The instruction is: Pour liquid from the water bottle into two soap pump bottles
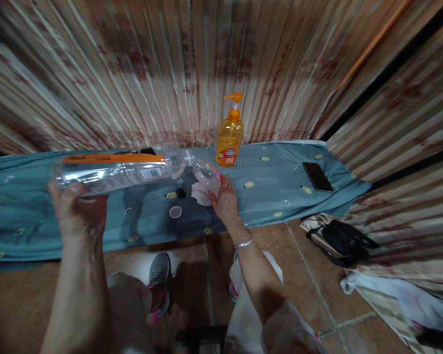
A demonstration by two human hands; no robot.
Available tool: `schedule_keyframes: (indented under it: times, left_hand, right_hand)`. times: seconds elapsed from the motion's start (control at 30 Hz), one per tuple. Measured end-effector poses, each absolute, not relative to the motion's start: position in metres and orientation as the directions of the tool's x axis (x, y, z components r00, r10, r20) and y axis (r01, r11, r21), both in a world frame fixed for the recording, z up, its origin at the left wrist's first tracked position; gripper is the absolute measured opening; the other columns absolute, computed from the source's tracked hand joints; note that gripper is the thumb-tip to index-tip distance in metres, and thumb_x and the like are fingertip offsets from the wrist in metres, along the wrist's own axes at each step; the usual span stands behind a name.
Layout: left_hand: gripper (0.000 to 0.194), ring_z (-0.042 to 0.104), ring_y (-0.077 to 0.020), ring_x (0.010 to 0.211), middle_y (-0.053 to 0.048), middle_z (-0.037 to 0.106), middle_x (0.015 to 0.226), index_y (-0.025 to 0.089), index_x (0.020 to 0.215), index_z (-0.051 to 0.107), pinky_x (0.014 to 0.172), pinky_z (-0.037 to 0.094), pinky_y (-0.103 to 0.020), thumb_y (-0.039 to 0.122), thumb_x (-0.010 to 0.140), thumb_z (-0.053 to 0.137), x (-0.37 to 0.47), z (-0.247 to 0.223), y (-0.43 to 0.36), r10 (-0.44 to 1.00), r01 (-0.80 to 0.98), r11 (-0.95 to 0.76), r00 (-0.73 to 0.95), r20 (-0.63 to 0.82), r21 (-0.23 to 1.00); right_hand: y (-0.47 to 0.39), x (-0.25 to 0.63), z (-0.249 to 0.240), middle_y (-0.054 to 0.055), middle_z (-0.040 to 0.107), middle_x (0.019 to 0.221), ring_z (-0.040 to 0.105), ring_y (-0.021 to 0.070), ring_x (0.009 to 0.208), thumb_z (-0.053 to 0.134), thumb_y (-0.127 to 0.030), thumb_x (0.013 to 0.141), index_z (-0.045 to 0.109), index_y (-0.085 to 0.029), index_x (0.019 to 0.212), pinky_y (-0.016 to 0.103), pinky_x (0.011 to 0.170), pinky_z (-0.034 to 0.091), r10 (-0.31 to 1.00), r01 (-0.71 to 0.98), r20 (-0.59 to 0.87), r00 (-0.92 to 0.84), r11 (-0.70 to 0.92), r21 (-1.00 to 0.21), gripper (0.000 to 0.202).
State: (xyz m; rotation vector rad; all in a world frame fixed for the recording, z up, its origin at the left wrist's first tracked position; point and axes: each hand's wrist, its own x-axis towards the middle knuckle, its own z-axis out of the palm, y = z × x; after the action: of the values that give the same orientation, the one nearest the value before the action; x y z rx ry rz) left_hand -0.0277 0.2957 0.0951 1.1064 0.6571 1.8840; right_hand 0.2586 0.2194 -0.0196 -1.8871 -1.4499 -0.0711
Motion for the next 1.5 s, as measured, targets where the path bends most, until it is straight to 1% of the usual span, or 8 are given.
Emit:
schedule_keyframes:
  times: [0.27,0.4,0.6,0.9,1.1,1.27,1.37,1.5]
  left_hand:
    - [0.042,0.063,-0.0199,0.097,0.004,0.067,0.107,0.028,0.085,0.068,0.095,0.053,-0.043,0.036,0.048,0.086,-0.0327,0.0909,0.3005,0.857,-0.37,-0.516,-0.223,0.465,0.772]
    - [0.04,0.062,-0.019,0.095,0.005,0.067,0.101,0.028,0.082,0.068,0.093,0.053,-0.042,0.029,0.046,0.086,-0.0334,0.0896,0.3007,0.859,-0.402,-0.513,-0.239,0.454,0.759]
    - [0.038,0.061,-0.0163,0.089,0.005,0.067,0.103,0.027,0.08,0.067,0.086,0.052,-0.035,0.023,0.046,0.083,-0.0314,0.0924,0.2994,0.864,-0.44,-0.503,-0.232,0.447,0.744]
    - [0.04,0.061,-0.0211,0.097,0.003,0.065,0.1,0.027,0.087,0.067,0.095,0.052,-0.046,0.034,0.051,0.082,-0.0335,0.0902,0.3009,0.846,-0.35,-0.533,-0.228,0.482,0.77]
    - [0.043,0.063,-0.0247,0.106,0.002,0.065,0.104,0.027,0.087,0.063,0.092,0.052,-0.046,0.035,0.05,0.085,-0.035,0.0883,0.3018,0.856,-0.354,-0.517,-0.226,0.465,0.78]
    - [0.038,0.064,-0.0299,0.111,0.0,0.068,0.103,0.03,0.083,0.061,0.087,0.055,-0.05,0.033,0.055,0.086,-0.0322,0.0937,0.2946,0.865,-0.383,-0.502,-0.214,0.454,0.775]
    - [0.035,0.064,-0.0291,0.112,0.0,0.068,0.103,0.032,0.083,0.062,0.091,0.055,-0.052,0.034,0.058,0.087,-0.0309,0.0954,0.2929,0.873,-0.379,-0.488,-0.196,0.448,0.786]
    - [0.038,0.065,-0.0275,0.109,0.002,0.068,0.101,0.03,0.082,0.062,0.092,0.055,-0.051,0.033,0.053,0.087,-0.0309,0.0942,0.2957,0.854,-0.381,-0.52,-0.225,0.469,0.765]
  right_hand:
    - [0.2205,0.2595,-0.0232,0.03,0.06,0.137,0.061,0.036,0.127,0.059,-0.039,0.091,0.045,-0.004,0.143,0.056,0.108,0.05,0.794,0.85,0.498,0.348,-0.044,-0.525,0.064]
    - [0.2204,0.2586,-0.0233,0.028,0.061,0.137,0.061,0.0354,0.127,0.06,-0.038,0.091,0.044,-0.006,0.144,0.055,0.109,0.049,0.789,0.845,0.495,0.364,-0.056,-0.532,0.064]
    - [0.2199,0.2579,-0.0207,0.029,0.06,0.137,0.061,0.0353,0.127,0.059,-0.037,0.09,0.045,-0.002,0.143,0.054,0.109,0.049,0.803,0.845,0.47,0.367,-0.076,-0.53,0.065]
    - [0.2198,0.2593,-0.0201,0.027,0.062,0.137,0.062,0.034,0.128,0.06,-0.037,0.09,0.044,-0.007,0.144,0.053,0.108,0.05,0.808,0.848,0.469,0.356,-0.069,-0.525,0.064]
    - [0.2205,0.2591,-0.0212,0.028,0.061,0.137,0.061,0.0347,0.128,0.059,-0.039,0.091,0.043,-0.007,0.144,0.054,0.107,0.05,0.807,0.853,0.468,0.361,-0.081,-0.516,0.065]
    - [0.2206,0.2591,-0.0211,0.029,0.06,0.137,0.061,0.0354,0.128,0.058,-0.039,0.091,0.043,-0.004,0.144,0.054,0.107,0.051,0.808,0.849,0.464,0.364,-0.083,-0.522,0.065]
    - [0.2205,0.259,-0.0215,0.03,0.06,0.138,0.061,0.0357,0.128,0.059,-0.039,0.09,0.043,-0.003,0.143,0.055,0.108,0.05,0.807,0.846,0.463,0.366,-0.082,-0.527,0.066]
    - [0.2208,0.2594,-0.0228,0.028,0.06,0.138,0.061,0.0347,0.129,0.059,-0.04,0.091,0.043,-0.006,0.144,0.055,0.109,0.049,0.8,0.84,0.471,0.371,-0.073,-0.538,0.065]
